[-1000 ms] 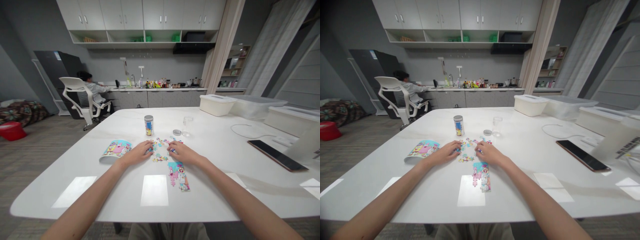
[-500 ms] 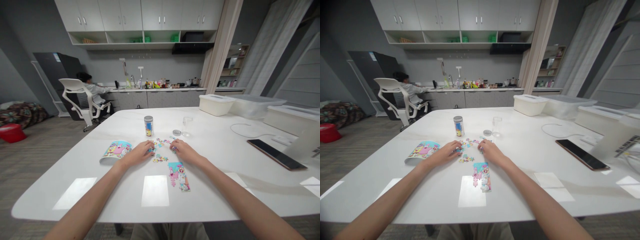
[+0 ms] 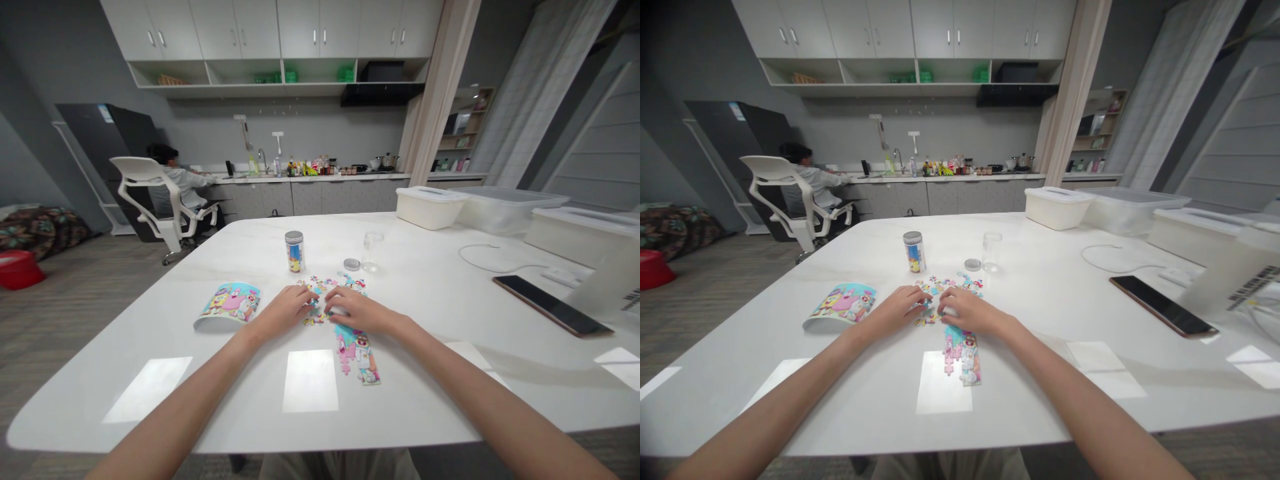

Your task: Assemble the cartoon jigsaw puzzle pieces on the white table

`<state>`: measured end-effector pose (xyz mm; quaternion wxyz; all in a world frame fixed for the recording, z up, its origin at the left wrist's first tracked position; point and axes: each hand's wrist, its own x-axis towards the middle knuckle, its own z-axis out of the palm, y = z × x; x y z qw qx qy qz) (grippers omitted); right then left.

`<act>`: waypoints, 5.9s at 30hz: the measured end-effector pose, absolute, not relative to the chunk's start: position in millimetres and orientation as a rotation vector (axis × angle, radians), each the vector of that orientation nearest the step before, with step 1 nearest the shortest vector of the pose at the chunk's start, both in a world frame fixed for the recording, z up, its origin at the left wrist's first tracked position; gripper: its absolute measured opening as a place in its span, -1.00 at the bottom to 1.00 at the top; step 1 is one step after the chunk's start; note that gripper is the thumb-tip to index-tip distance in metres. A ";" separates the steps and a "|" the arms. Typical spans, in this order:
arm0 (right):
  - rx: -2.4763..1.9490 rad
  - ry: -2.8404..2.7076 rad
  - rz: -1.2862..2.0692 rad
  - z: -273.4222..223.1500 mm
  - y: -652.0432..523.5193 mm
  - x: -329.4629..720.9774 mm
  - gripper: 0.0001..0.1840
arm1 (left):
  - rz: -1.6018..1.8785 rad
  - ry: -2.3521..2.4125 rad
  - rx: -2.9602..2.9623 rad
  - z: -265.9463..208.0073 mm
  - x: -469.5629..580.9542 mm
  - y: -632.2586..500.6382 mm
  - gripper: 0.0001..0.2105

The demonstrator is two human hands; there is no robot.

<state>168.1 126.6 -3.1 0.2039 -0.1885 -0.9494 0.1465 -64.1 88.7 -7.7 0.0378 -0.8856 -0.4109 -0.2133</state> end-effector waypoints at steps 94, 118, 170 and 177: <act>-0.670 -2.673 0.551 5.5 125.4 172.3 -0.73 | -0.626 -1.173 -2.883 -3.4 -70.6 84.3 -0.85; -0.760 -2.694 0.469 12.3 123.8 173.3 -0.74 | -0.587 -1.139 -2.879 0.9 -68.6 83.0 -0.88; -0.743 -2.776 0.466 11.9 123.7 178.3 -0.55 | -0.479 -1.094 -2.907 2.7 -63.5 77.6 -0.81; -0.772 -2.705 0.483 14.4 124.3 178.0 -0.64 | -0.474 -1.112 -2.910 6.0 -61.5 75.4 -0.82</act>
